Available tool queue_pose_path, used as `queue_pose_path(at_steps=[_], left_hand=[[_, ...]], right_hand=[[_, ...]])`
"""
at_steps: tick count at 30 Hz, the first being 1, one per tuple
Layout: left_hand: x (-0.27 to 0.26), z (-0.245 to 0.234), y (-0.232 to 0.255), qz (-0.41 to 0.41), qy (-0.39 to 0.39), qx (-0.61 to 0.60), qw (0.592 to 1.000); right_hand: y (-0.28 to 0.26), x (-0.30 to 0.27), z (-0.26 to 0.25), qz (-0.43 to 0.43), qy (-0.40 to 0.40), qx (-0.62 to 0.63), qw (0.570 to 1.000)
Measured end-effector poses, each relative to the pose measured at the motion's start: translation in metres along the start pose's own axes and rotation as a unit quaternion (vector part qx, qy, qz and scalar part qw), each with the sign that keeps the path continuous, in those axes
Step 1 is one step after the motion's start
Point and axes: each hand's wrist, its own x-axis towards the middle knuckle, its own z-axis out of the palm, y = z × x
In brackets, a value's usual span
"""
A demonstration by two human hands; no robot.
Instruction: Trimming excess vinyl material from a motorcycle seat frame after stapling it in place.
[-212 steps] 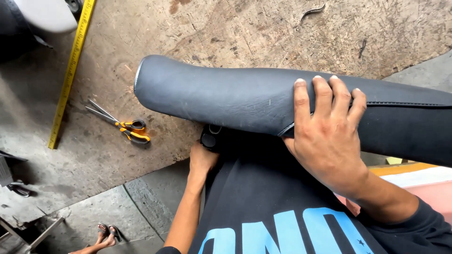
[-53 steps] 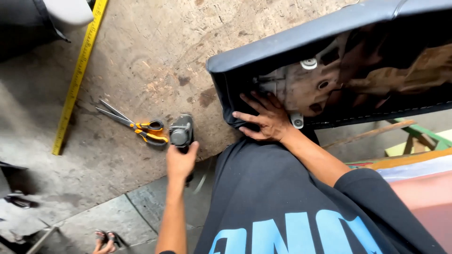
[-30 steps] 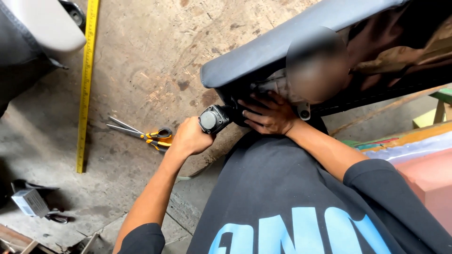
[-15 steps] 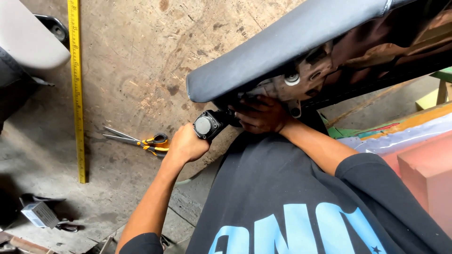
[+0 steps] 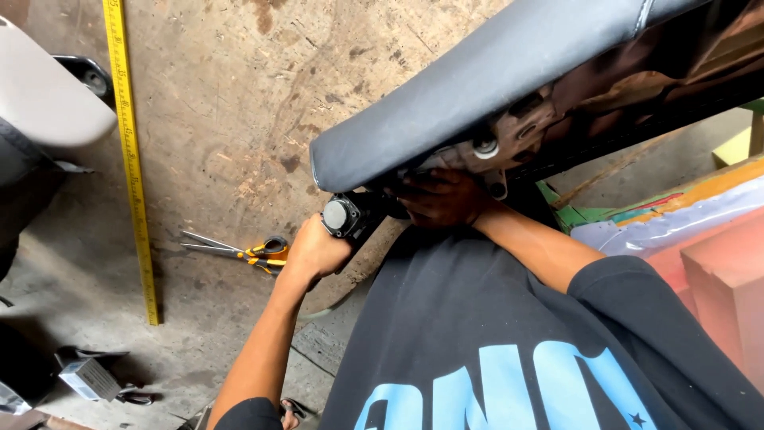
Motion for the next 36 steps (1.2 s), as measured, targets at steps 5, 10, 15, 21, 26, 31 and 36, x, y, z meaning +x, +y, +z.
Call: queue_pose_path(at_steps=[5,10,15,21,26,31,36], left_hand=[[0.002,0.006,0.002,0.002,-0.011,0.073,0.997],[-0.001,0.006,0.010,0.006,-0.008,0.113,0.994],[0.009,0.011,-0.004,-0.002,0.000,0.077,0.997],[-0.005,-0.006,0.018,0.018,-0.017,0.053,0.998],[-0.019,-0.018,0.038,0.017,-0.027,0.035,0.999],[-0.005,-0.012,0.030,0.006,-0.020,0.052,0.998],[-0.011,-0.001,0.012,0.003,-0.007,0.002,1.000]], right_hand=[[0.000,-0.011,0.012,-0.004,0.010,-0.016,1.000],[-0.001,-0.013,0.013,-0.010,0.025,-0.031,0.999],[0.003,0.000,0.008,-0.022,0.039,-0.015,0.999],[0.003,-0.012,0.012,-0.019,0.021,-0.022,0.999],[0.002,-0.022,0.015,-0.015,0.010,-0.005,1.000],[0.001,-0.029,0.014,-0.020,-0.001,-0.017,1.000],[0.001,-0.040,0.020,0.000,-0.012,0.042,0.999]])
